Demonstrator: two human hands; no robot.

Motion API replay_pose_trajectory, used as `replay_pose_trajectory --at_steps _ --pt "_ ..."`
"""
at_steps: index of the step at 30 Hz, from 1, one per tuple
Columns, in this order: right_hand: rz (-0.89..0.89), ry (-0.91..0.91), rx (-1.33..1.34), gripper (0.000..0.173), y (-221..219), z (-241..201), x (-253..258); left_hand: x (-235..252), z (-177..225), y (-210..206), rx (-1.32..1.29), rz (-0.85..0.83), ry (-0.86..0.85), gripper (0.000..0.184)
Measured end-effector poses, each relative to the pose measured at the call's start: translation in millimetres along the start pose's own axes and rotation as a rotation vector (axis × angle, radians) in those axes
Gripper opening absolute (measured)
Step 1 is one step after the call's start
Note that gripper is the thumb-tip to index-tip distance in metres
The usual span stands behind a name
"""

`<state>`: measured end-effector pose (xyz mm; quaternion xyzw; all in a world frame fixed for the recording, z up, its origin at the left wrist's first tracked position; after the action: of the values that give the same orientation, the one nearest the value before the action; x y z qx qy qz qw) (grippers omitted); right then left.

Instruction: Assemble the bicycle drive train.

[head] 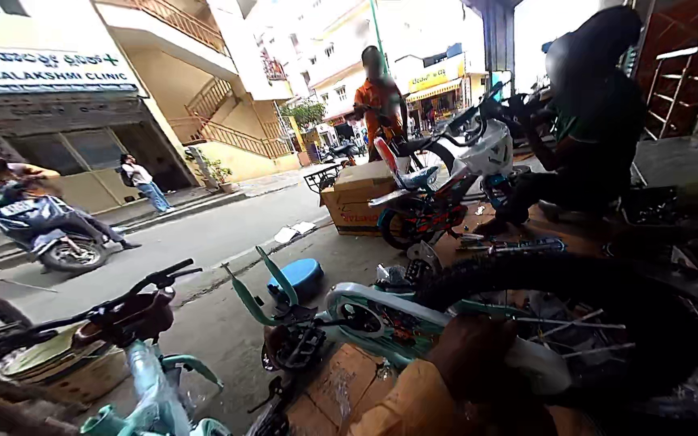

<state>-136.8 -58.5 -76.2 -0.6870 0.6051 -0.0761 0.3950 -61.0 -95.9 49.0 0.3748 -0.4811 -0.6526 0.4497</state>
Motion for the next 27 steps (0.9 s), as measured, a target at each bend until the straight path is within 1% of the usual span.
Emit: replay_pose_trajectory --at_steps 1,3,6,8,10,13,16,24,27 --pt "0.002 0.013 -0.029 0.032 2 2 1 0 -3 -7 0.018 -0.011 0.006 0.043" --pt "0.029 0.03 -0.023 0.029 9 9 5 2 -8 -19 0.116 0.021 -0.026 0.04" --pt "0.072 0.038 0.003 0.026 15 11 7 4 -4 -18 0.169 0.024 -0.024 0.048" --pt "0.088 0.035 0.029 0.026 18 13 7 3 -3 -20 0.199 0.06 -0.046 0.053" --pt "0.099 0.013 0.063 0.026 17 13 6 3 -2 -21 0.21 0.058 -0.046 0.052" --pt "0.135 -0.028 0.109 0.027 13 10 4 6 0 -21 0.222 0.056 -0.067 0.043" --pt "0.137 -0.035 0.099 0.03 14 11 3 6 1 -21 0.218 0.04 -0.07 0.046" --pt "0.162 -0.026 0.057 0.022 18 14 5 5 3 -21 0.239 0.03 -0.055 0.047" --pt "0.176 -0.041 0.066 0.022 21 14 6 5 3 -21 0.237 0.038 -0.062 0.048"
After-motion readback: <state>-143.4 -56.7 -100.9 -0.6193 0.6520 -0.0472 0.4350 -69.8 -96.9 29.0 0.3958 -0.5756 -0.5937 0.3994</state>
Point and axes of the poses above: each hand's wrist, its own x-axis towards the middle knuckle, its own y-axis out of the back of the hand, z = x × y, the point moved 5 cm from there along x, towards the middle knuckle, and after that the axes turned 10 degrees about -x, right-handed, at the moved point
